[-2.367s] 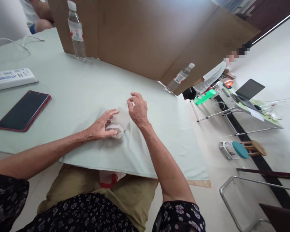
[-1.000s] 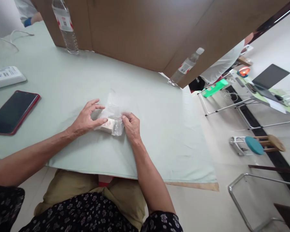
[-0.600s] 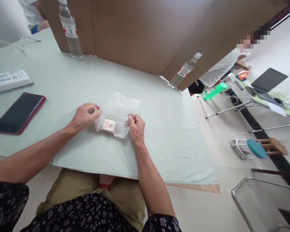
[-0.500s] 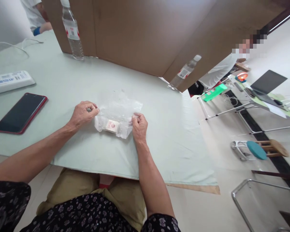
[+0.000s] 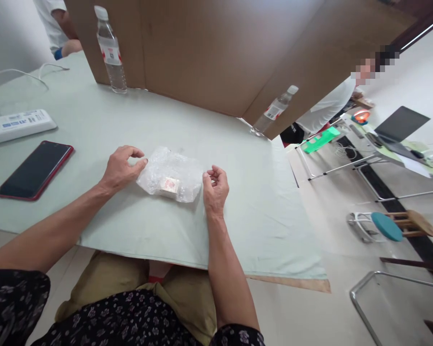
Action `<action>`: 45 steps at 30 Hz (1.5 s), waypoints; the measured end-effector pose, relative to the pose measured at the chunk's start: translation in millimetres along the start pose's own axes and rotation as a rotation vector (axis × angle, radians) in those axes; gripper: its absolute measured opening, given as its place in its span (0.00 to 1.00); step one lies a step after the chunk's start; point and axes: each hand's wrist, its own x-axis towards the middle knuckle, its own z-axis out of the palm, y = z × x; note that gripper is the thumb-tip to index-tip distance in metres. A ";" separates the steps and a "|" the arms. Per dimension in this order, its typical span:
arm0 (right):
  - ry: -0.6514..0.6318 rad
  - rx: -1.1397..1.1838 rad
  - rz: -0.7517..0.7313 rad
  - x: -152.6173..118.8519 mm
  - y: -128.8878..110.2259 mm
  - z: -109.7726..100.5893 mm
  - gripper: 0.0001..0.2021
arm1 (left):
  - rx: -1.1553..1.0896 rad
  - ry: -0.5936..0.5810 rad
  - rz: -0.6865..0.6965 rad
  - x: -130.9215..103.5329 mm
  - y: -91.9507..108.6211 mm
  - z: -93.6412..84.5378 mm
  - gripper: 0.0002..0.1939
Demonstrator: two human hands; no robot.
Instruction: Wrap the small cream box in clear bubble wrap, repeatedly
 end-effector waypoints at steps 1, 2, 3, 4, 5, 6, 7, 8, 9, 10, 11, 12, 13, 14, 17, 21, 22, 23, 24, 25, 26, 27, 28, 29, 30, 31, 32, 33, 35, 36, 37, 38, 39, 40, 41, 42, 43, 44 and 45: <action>-0.061 0.011 0.012 -2.3 -3.8 -1.8 0.21 | -0.022 -0.005 0.068 -1.4 2.4 -1.9 0.08; -0.144 0.013 0.026 -4.8 -7.3 -3.1 0.21 | -0.042 -0.038 0.135 -3.2 4.4 -2.9 0.09; -0.237 -0.001 0.040 -7.3 -10.3 -3.9 0.21 | -0.054 -0.091 0.188 -5.3 5.9 -2.9 0.12; -0.326 -0.033 0.051 -9.4 -12.7 -4.2 0.22 | -0.058 -0.157 0.227 -7.4 6.7 -1.9 0.16; -0.399 -0.078 0.054 -11.1 -14.6 -4.3 0.23 | -0.055 -0.230 0.248 -9.5 6.9 -0.3 0.21; -0.449 -0.127 0.052 -12.3 -16.1 -4.4 0.24 | -0.049 -0.304 0.253 -11.2 6.7 1.5 0.27; -0.479 -0.174 0.045 -13.2 -17.4 -4.8 0.25 | -0.047 -0.370 0.242 -12.5 6.5 2.9 0.32; -0.495 -0.204 0.034 -13.8 -19.0 -5.7 0.25 | -0.058 -0.429 0.215 -13.3 6.4 3.2 0.37; -0.506 -0.210 0.015 -14.7 -21.0 -7.5 0.24 | -0.089 -0.475 0.177 -13.4 6.7 2.0 0.40; -0.522 -0.190 -0.012 -16.1 -23.8 -10.3 0.23 | -0.139 -0.509 0.138 -12.8 7.6 -0.9 0.41; -0.547 -0.156 -0.044 -18.3 -27.2 -14.0 0.21 | -0.212 -0.535 0.101 -11.8 8.9 -5.3 0.42; -0.592 -0.121 -0.073 -21.5 -31.1 -18.7 0.19 | -0.293 -0.557 0.074 -10.4 10.6 -10.8 0.41; -0.661 -0.096 -0.096 -25.6 -35.3 -24.0 0.18 | -0.374 -0.580 0.071 -8.9 12.3 -16.6 0.40; -0.751 -0.095 -0.107 -30.5 -39.5 -29.6 0.16 | -0.445 -0.630 0.078 -7.4 13.8 -22.0 0.37; -1.030 -0.217 -0.109 -45.8 -49.0 -44.5 0.13 | -0.394 -0.896 0.014 -4.5 16.2 -29.8 0.31; -0.875 -0.398 -0.156 -53.9 -51.5 -46.4 0.11 | -0.087 -0.749 0.113 -5.4 14.4 -20.5 0.26; -0.768 -0.419 -0.183 -52.9 -50.2 -41.7 0.11 | -0.047 -0.699 0.187 -6.2 13.2 -16.8 0.26; -0.672 -0.437 -0.221 -51.1 -48.4 -34.8 0.13 | -0.023 -0.672 0.262 -7.2 11.6 -13.2 0.27; -0.600 -0.456 -0.262 -48.8 -46.0 -26.1 0.15 | -0.008 -0.666 0.328 -8.5 9.7 -9.6 0.30; -0.561 -0.481 -0.301 -46.4 -43.1 -16.2 0.20 | 0.008 -0.679 0.381 -10.1 7.6 -5.9 0.34; -0.560 -0.514 -0.332 -44.0 -39.9 -6.0 0.25 | 0.035 -0.698 0.407 -12.3 5.4 -2.2 0.39; -0.592 -0.551 -0.344 -41.7 -36.7 3.5 0.28 | 0.070 -0.715 0.417 -14.9 3.4 1.7 0.43; -0.623 -0.583 -0.347 -39.6 -33.4 11.0 0.29 | 0.107 -0.728 0.427 -17.8 1.9 5.6 0.45; -0.650 -0.602 -0.348 -37.4 -30.2 15.6 0.28 | 0.141 -0.722 0.433 -21.0 1.1 9.4 0.46; -0.655 -0.605 -0.348 -34.9 -27.1 16.5 0.26 | 0.163 -0.707 0.441 -24.1 1.1 13.1 0.46; -0.635 -0.593 -0.347 -31.8 -23.8 13.4 0.25 | 0.178 -0.697 0.444 -27.1 1.9 16.5 0.47; -0.587 -0.569 -0.341 -27.9 -20.3 6.5 0.24 | 0.189 -0.688 0.444 -29.5 3.4 19.5 0.48; -0.514 -0.542 -0.322 -22.9 -16.1 -3.7 0.24 | 0.197 -0.675 0.438 -31.4 5.5 22.0 0.48; -0.388 -0.519 -0.267 -10.6 -5.4 -30.5 0.25 | 0.207 -0.656 0.416 -33.4 10.2 25.8 0.49; -0.328 -0.524 -0.235 -3.8 0.9 -44.9 0.26 | 0.211 -0.648 0.407 -33.7 12.3 27.3 0.49; -0.287 -0.539 -0.202 2.6 7.5 -58.7 0.26 | 0.214 -0.640 0.400 -33.6 14.0 28.5 0.49; -0.275 -0.565 -0.168 8.2 13.6 -71.1 0.26 | 0.217 -0.632 0.397 -33.5 15.2 29.5 0.49; -0.283 -0.599 -0.136 12.4 18.6 -81.2 0.27 | 0.220 -0.626 0.397 -33.3 15.9 30.3 0.48; -0.265 -0.642 -0.134 14.9 21.7 -88.7 0.28 | 0.223 -0.619 0.397 -33.1 16.2 30.8 0.47; -0.221 -0.683 -0.163 15.5 22.3 -93.1 0.28 | 0.227 -0.614 0.401 -32.9 16.2 31.1 0.47; -0.167 -0.713 -0.211 14.1 20.2 -94.0 0.28 | 0.232 -0.613 0.407 -32.8 16.1 31.0 0.47; -0.109 -0.729 -0.278 10.8 15.4 -91.6 0.28 | 0.237 -0.616 0.412 -32.7 15.8 30.7 0.47; -0.068 -0.723 -0.350 6.1 8.7 -85.9 0.27 | 0.244 -0.624 0.418 -32.5 15.5 30.1 0.47; -0.083 -0.698 -0.410 0.4 1.0 -77.2 0.25 | 0.249 -0.632 0.422 -32.3 14.9 29.5 0.48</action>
